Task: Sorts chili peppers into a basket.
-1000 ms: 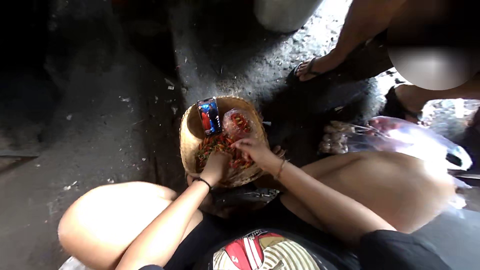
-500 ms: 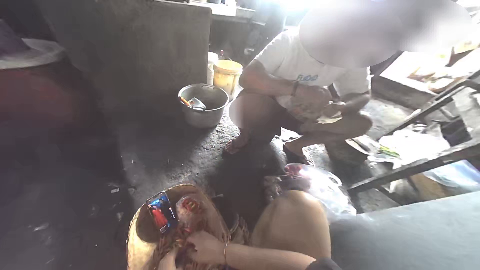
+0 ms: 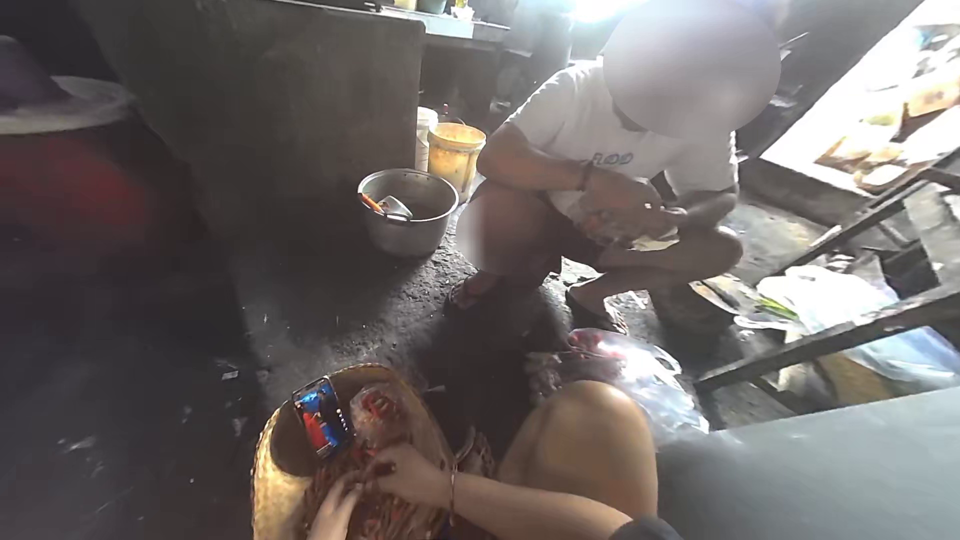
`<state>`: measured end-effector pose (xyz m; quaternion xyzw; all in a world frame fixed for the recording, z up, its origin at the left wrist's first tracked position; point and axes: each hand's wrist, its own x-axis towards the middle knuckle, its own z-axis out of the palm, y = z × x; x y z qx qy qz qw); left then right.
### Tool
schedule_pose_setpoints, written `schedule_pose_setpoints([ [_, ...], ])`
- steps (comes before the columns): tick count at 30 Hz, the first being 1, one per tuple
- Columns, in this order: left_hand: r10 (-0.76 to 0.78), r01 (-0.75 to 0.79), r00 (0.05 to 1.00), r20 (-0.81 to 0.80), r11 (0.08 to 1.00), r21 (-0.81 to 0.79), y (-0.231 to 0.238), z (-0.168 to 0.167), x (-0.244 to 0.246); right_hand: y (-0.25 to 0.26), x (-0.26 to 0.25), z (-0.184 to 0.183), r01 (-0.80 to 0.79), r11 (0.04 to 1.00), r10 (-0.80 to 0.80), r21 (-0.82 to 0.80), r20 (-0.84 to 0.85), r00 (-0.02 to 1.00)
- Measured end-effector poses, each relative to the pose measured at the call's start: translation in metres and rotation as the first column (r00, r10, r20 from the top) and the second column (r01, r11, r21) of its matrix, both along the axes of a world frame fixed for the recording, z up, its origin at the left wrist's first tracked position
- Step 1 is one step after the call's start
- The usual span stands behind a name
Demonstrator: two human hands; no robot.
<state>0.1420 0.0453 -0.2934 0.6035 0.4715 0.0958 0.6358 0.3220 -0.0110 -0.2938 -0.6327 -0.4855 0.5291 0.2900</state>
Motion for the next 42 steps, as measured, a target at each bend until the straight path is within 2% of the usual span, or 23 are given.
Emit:
schedule_pose_setpoints([
  [2, 0.087, -0.078, 0.994, 0.064, 0.988, -0.130, -0.004, -0.001, -0.002, 0.001, -0.002, 0.007, 0.043, 0.998, -0.048, -0.056, -0.097, 0.994],
  [5, 0.131, -0.111, 0.987, 0.093, 0.974, -0.200, -0.003, 0.000, -0.001, 0.001, -0.003, 0.012, 0.091, 0.989, -0.113, -0.120, -0.191, 0.975],
  [9, 0.090, -0.079, 0.994, 0.062, 0.985, -0.155, 0.000, -0.006, -0.005, 0.002, -0.004, 0.010, 0.133, 0.985, -0.158, -0.114, -0.250, 0.955],
  [12, 0.090, -0.083, 0.994, 0.062, 0.990, -0.117, 0.000, -0.004, -0.003, 0.004, 0.000, 0.008, 0.143, 0.989, -0.150, -0.049, -0.191, 0.970],
  [16, 0.117, -0.113, 0.991, 0.063, 0.991, -0.076, -0.003, -0.004, -0.005, 0.001, -0.004, 0.017, 0.142, 0.989, -0.147, -0.044, -0.143, 0.979],
  [22, 0.077, -0.074, 0.996, 0.054, 0.996, -0.053, 0.002, -0.003, -0.006, -0.001, -0.003, 0.015, 0.063, 0.996, -0.058, 0.061, -0.084, 0.995],
  [26, 0.110, -0.111, 0.987, 0.118, 0.994, 0.001, 0.002, -0.001, -0.007, 0.001, -0.007, 0.020, 0.117, 0.993, -0.119, -0.022, -0.142, 0.983],
  [28, 0.116, -0.123, 0.982, 0.152, 0.992, 0.040, 0.002, -0.003, -0.008, 0.001, -0.008, 0.020, 0.191, 0.974, -0.216, -0.121, -0.252, 0.943],
  [30, 0.124, -0.141, 0.974, 0.191, 0.987, 0.079, 0.001, -0.005, -0.008, 0.002, -0.007, 0.021, 0.231, 0.949, -0.303, -0.217, -0.414, 0.858],
  [34, 0.130, -0.154, 0.965, 0.227, 0.984, 0.092, 0.001, -0.001, -0.008, 0.002, -0.002, 0.014, 0.224, 0.929, -0.361, -0.294, -0.594, 0.719],
  [36, 0.143, -0.164, 0.964, 0.225, 0.983, 0.078, 0.002, 0.006, -0.006, 0.004, 0.000, 0.016, 0.248, 0.913, -0.401, -0.324, -0.601, 0.692],
  [38, 0.126, -0.147, 0.972, 0.196, 0.985, 0.096, 0.003, 0.014, -0.006, 0.004, -0.001, 0.028, 0.330, 0.858, -0.510, -0.394, -0.570, 0.645],
  [40, 0.060, -0.071, 0.995, 0.085, 0.989, 0.130, 0.007, 0.020, -0.009, 0.008, 0.000, 0.041, 0.418, 0.792, -0.609, -0.446, -0.516, 0.602],
  [42, -0.037, 0.048, 0.996, -0.084, 0.990, 0.131, 0.011, 0.026, -0.010, 0.013, 0.006, 0.049, 0.449, 0.761, -0.645, -0.468, -0.470, 0.603],
])
